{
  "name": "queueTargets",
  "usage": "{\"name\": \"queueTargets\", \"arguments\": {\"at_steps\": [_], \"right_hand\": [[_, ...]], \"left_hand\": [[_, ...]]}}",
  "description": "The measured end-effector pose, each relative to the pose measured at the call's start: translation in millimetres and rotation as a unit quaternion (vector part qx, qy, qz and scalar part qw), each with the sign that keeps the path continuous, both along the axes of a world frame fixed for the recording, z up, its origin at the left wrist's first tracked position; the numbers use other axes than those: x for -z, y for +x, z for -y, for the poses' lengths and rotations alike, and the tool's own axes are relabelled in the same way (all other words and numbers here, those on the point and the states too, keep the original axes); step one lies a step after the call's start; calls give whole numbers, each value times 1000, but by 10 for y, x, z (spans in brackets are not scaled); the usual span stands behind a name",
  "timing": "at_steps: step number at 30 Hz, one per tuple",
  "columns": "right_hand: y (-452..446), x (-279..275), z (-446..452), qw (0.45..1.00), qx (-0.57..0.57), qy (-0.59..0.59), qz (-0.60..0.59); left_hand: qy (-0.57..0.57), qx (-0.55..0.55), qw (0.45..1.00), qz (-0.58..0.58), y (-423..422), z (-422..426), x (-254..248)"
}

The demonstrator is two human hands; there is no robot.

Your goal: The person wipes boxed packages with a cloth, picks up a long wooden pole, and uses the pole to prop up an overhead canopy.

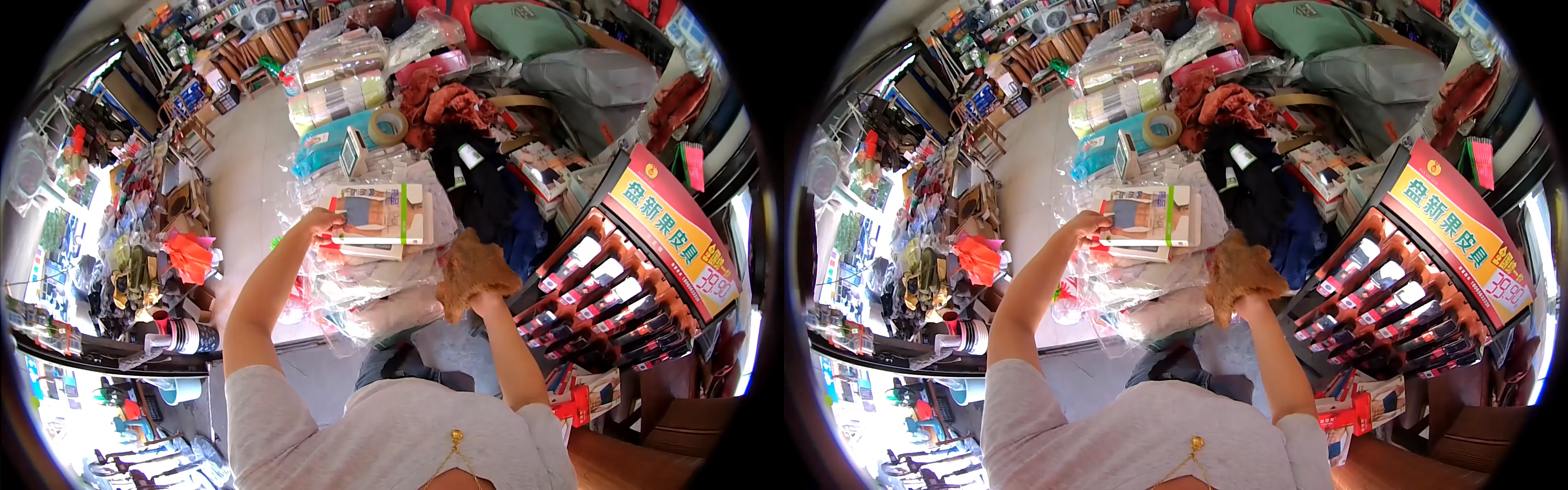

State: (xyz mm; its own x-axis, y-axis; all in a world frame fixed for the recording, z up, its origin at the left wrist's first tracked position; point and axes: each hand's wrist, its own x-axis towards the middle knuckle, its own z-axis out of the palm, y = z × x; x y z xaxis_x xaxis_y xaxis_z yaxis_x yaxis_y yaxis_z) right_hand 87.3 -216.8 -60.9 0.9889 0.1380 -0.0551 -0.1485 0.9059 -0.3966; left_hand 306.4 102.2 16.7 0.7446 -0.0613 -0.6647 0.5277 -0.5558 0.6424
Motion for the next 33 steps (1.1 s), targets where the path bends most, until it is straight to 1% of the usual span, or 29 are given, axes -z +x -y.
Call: {"name": "queueTargets", "arguments": {"at_steps": [1,3,4,5,6,7,8,9,10,11,12,13,15,16,17,19,20,21,23,25,27,28,29,31,32,33], "right_hand": [[143,46,-16,1000,-1,-2,6],[418,270,-88,986,-10,-149,-76],[567,507,-171,980,81,-167,-72],[588,509,-175,979,77,-170,-76],[593,487,-176,978,76,-185,-67],[565,471,-175,975,75,-199,-58],[508,448,-139,982,50,-171,-71],[436,329,-110,981,50,-171,-77],[362,184,-84,983,19,-156,-92],[323,122,-53,985,-12,-139,-105],[313,195,1,989,4,-135,-67],[265,177,32,989,10,-131,-71],[123,104,89,969,71,-224,-81],[98,-11,66,968,99,-229,-3],[74,-15,112,968,109,-224,-10],[17,-75,245,970,91,-223,12],[28,-157,287,980,105,-169,23],[12,-234,319,979,116,-168,20],[-69,-312,373,968,162,-170,-84],[-170,-337,422,966,176,-164,-89],[-262,-411,473,966,184,-174,-59],[-313,-473,481,951,235,-159,-118],[-365,-451,538,950,245,-152,-119],[-498,-445,672,943,292,-160,16],[-580,-481,698,932,310,-184,43],[-651,-556,663,930,318,-181,43]], "left_hand": [[-1,5,1000,5,-6,-2,3],[-5,9,1000,1,-21,7,-31],[-27,-1,1000,13,-96,48,-107],[-49,-11,999,20,-167,50,-114],[-107,-13,993,41,-214,16,-101],[-137,30,988,61,-224,-26,-108],[-187,28,980,60,-263,-67,-105],[-235,28,970,58,-317,-80,-160],[-234,29,970,53,-434,-62,-283],[-296,47,953,52,-590,-34,-411],[-356,65,931,50,-704,-6,-459],[-354,71,932,44,-765,15,-423],[-379,142,905,130,-893,70,-351],[-408,150,891,134,-993,161,-376],[-405,158,892,125,-1049,226,-377],[-443,156,876,110,-1140,349,-355],[-456,147,872,99,-1188,395,-318],[-455,156,872,92,-1234,443,-291],[-461,137,874,69,-1331,537,-246],[-475,142,868,39,-1465,684,-239],[-492,129,861,23,-1531,783,-124],[-508,110,854,17,-1555,858,-43],[-503,120,856,12,-1584,921,14],[-541,87,836,-14,-1648,1048,106],[-565,79,821,-17,-1655,1096,236],[-562,87,822,-20,-1704,1187,209]]}}
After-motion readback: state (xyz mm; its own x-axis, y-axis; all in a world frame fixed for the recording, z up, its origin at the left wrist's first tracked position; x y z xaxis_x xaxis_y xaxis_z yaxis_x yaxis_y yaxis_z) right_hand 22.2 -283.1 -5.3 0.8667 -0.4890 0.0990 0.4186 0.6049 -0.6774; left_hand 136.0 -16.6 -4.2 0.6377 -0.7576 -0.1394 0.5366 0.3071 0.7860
